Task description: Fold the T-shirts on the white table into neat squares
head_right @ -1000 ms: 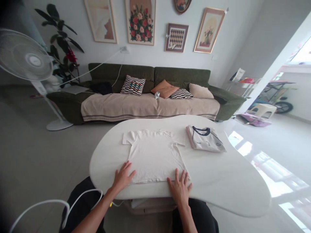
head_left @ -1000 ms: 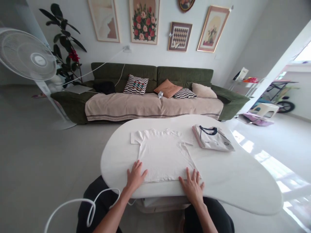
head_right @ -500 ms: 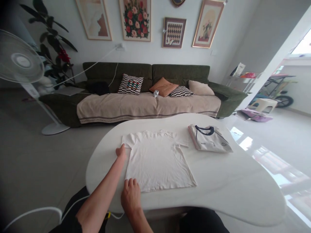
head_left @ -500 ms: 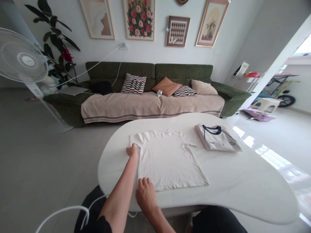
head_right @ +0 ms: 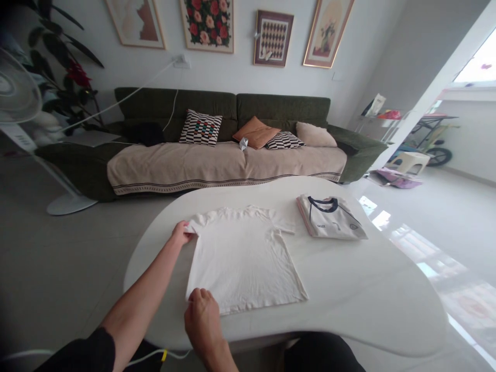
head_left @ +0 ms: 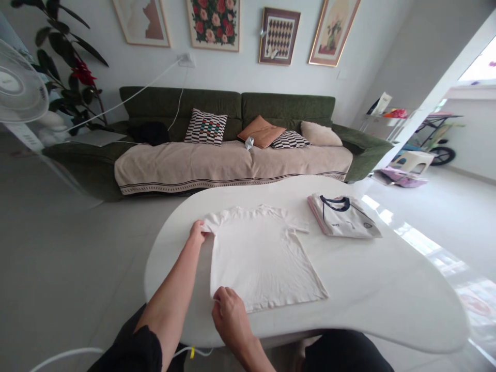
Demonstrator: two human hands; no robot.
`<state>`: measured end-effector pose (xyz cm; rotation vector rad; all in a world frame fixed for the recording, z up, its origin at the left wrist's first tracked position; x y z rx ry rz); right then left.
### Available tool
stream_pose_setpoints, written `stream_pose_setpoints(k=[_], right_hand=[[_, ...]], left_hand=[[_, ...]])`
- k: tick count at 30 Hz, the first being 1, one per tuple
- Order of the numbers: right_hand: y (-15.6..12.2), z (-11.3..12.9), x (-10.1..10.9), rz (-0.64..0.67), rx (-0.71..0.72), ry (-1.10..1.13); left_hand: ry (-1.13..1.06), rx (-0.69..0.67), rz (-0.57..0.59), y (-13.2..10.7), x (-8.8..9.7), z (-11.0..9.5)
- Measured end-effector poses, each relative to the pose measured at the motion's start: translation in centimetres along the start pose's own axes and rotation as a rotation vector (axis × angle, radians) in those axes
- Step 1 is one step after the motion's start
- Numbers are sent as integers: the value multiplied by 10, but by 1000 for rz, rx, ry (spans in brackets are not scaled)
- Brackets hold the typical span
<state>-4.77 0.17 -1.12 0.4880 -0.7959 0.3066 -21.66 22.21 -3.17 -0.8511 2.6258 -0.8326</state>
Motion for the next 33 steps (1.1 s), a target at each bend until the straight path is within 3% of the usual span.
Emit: stream_pose_setpoints(k=[4,8,11,14,17,20,26,33], right_hand=[[-7,1,3,-20,6,88],[-15,-7,12,-138,-83,199],[-21,-20,21,-182,-183,344],[-30,-41,31,-242,-277,415],[-39,-66,36,-274,-362,404],[-45,-84,36,-301,-393,374],[-49,-95,29,-300,-410,370],[-50,-96,35,-322,-387,336]], left_hand=[[1,109,50,-3,20,-2],[26,55,61,-10,19,-12],[82,-53,88,-17,-11,-24],[167,-192,104,-25,-64,-25],[278,-320,72,-34,-116,-10],[392,-407,18,-42,-148,15],[532,-456,-83,-42,-163,47],[540,-439,-163,-31,-162,41]])
Point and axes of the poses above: each hand's wrist, its own y-axis towards the middle knuckle, its own x-axis out of the back of the hand, z = x × y, the point moved 2 cm from there along y, towards the middle knuckle, and after that the axes turned 10 degrees about x, right-handed, at the moved point
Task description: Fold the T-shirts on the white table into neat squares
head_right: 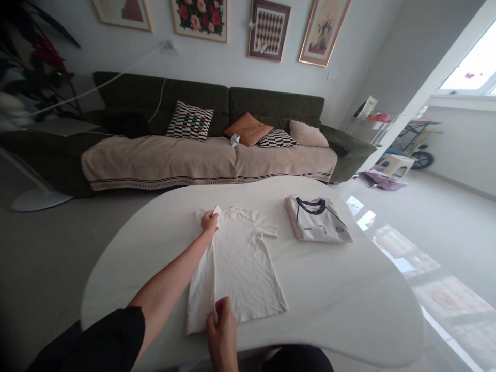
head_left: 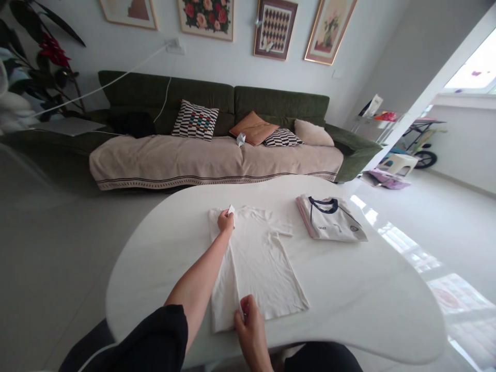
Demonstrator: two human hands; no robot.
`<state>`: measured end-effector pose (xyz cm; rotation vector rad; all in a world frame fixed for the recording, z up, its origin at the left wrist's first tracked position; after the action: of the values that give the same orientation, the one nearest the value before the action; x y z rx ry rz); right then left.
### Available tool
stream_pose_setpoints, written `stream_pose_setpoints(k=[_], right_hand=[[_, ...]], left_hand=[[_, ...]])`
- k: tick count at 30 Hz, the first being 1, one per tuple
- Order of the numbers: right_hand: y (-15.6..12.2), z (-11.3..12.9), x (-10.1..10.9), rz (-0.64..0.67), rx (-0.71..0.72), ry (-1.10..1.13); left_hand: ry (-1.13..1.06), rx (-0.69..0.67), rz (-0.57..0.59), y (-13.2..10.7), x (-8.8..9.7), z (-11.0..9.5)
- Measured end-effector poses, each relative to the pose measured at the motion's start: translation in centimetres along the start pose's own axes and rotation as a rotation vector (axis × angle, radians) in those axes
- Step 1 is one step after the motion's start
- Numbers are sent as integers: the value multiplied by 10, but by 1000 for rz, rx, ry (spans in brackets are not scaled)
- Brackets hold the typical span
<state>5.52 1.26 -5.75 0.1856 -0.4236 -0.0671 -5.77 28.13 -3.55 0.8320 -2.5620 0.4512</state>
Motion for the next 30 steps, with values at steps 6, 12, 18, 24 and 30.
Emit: stream_pose_setpoints(k=[6,12,18,24,30], right_hand=[[5,0,9,-25,5,-40],[1,9,28,39,16,-420],[6,34,16,172,295,-657],[-25,6,-9,369,336,-620],[-13,-16,42,307,345,-424]], left_hand=[[-25,-33,-64,1,3,-5],[-13,-224,78,-9,4,-4],[119,-419,97,-22,31,24],[600,-530,126,-28,30,45],[697,-484,98,-42,30,38]])
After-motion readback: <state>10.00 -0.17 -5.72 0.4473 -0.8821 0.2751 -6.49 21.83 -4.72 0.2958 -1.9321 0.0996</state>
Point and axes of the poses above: each hand's wrist, its own y-axis towards the middle knuckle, its own x-axis out of the back of the hand, z = x × y, the point moved 2 cm from there along y, towards the middle knuckle, and after that the axes turned 10 degrees about x, right-handed, at the moved point
